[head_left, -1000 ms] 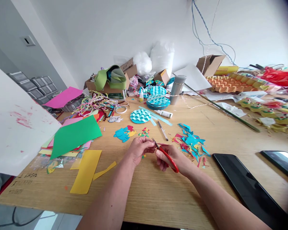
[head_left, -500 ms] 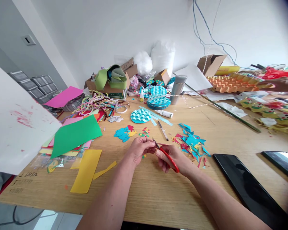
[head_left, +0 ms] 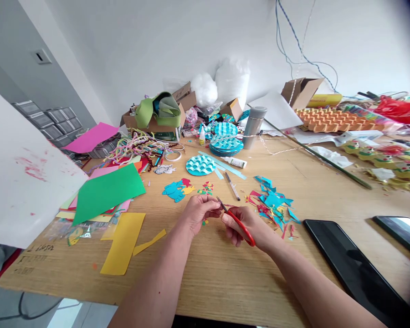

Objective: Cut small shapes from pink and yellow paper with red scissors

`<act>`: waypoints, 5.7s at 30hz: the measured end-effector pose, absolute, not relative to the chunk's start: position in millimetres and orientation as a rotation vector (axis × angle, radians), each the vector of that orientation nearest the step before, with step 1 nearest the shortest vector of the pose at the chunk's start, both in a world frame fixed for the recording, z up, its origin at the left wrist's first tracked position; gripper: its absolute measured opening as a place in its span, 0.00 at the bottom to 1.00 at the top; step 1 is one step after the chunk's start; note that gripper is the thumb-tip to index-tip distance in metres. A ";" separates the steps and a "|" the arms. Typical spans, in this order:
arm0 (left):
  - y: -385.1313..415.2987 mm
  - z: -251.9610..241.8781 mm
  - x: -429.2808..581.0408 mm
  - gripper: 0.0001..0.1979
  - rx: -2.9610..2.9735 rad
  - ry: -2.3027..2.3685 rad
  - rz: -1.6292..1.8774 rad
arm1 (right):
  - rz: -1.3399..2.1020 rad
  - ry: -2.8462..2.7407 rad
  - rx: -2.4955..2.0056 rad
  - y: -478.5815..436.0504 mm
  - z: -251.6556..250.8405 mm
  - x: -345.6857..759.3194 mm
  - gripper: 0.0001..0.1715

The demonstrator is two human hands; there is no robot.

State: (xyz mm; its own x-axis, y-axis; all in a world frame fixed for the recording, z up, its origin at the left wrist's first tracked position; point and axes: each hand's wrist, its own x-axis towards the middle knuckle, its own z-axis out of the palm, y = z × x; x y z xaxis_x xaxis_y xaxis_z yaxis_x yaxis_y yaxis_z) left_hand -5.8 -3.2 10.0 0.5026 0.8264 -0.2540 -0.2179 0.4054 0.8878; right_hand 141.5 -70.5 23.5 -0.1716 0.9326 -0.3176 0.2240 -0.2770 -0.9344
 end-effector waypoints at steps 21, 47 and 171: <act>-2.9 9.2 -5.1 0.11 0.891 0.823 0.794 | 1.480 -1.350 -1.529 -70.4 23.4 141.7 0.31; -2.6 9.0 -5.7 0.11 0.923 0.781 0.745 | 1.495 -1.360 -1.466 -69.8 17.3 142.8 0.31; 13.8 -0.7 -30.3 0.05 1.650 1.333 0.527 | 1.419 -1.290 -1.518 -66.5 22.4 149.3 0.30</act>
State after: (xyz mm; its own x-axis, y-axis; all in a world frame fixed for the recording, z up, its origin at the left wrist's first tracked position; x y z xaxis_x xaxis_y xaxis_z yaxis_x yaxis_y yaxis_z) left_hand -30.3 13.8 -0.7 0.3217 0.9230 -0.2114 0.5296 0.0097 0.8482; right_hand 149.3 -66.5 22.4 -0.0867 0.9505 -0.2983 0.2070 -0.2757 -0.9387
